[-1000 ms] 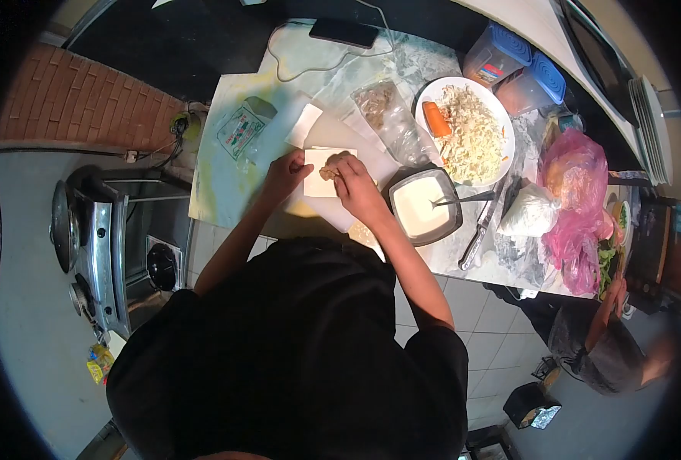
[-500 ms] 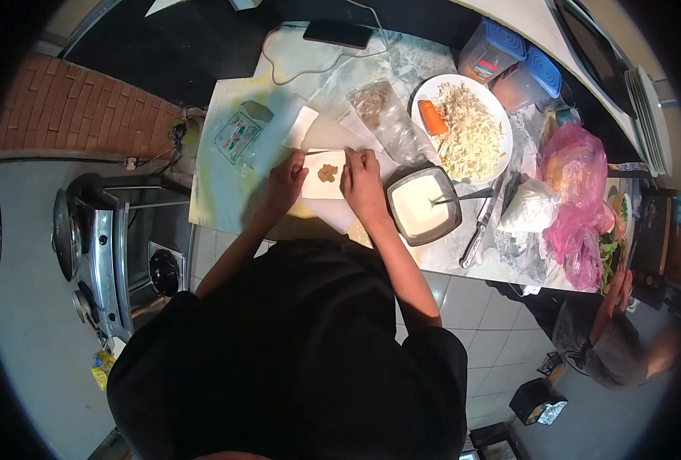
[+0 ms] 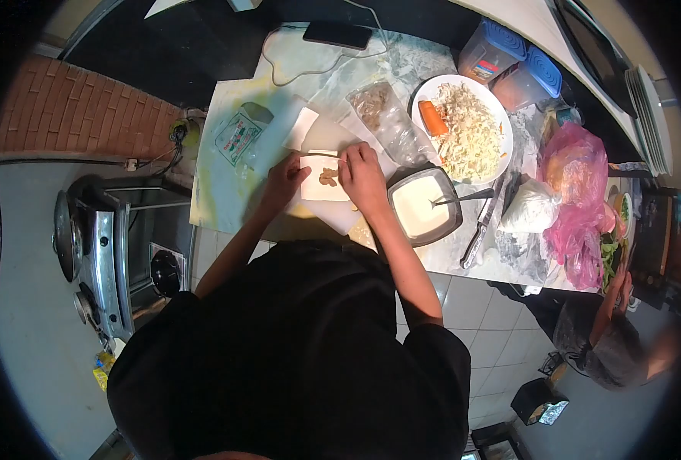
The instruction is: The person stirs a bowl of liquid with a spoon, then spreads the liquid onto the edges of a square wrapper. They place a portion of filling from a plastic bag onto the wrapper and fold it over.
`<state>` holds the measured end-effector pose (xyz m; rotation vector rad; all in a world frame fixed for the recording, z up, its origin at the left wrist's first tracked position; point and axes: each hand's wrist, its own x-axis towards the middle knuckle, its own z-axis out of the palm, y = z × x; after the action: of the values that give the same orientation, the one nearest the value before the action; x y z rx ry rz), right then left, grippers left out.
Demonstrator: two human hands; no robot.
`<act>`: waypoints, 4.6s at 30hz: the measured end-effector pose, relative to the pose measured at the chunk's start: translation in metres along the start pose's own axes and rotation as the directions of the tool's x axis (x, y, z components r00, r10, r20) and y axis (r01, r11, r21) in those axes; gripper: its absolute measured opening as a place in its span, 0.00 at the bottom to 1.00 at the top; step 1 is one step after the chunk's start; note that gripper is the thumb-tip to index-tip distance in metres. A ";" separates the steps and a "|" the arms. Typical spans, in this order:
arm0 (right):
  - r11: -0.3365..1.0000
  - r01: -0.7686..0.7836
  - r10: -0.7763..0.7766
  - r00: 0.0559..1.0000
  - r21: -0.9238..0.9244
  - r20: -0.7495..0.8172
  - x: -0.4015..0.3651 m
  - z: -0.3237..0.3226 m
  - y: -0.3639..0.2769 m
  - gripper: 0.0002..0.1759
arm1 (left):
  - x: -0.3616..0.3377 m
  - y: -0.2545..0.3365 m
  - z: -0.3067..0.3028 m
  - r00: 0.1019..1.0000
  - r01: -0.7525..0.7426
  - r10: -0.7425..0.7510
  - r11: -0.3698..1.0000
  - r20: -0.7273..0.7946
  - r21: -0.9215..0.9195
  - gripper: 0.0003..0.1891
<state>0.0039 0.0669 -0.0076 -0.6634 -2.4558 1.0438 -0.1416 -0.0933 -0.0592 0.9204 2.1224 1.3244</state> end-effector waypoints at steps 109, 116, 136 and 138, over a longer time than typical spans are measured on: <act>0.969 0.248 -0.245 0.948 -0.010 -0.203 -0.026 -0.117 -0.140 0.29 | -0.030 0.195 -0.033 0.862 0.462 0.334 -0.208 0.381 -0.862 0.37; 0.950 0.275 -0.294 0.948 -0.150 -0.125 -0.015 -0.116 -0.139 0.26 | -0.031 0.151 -0.016 0.962 0.094 0.175 0.508 0.210 -0.856 0.36; 0.955 0.205 -0.233 0.966 -0.215 -0.113 -0.013 -0.091 -0.125 0.25 | -0.022 0.152 -0.012 0.910 0.413 0.088 -0.153 0.404 -0.898 0.29; 0.950 0.205 -0.240 0.962 -0.233 -0.130 -0.012 -0.090 -0.125 0.24 | -0.023 0.154 -0.012 0.904 0.425 0.155 -0.217 0.399 -0.879 0.28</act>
<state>0.0269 0.0343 0.1415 -0.4956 -2.4565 0.6179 -0.0902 -0.0700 0.0866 0.0497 0.1919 1.8450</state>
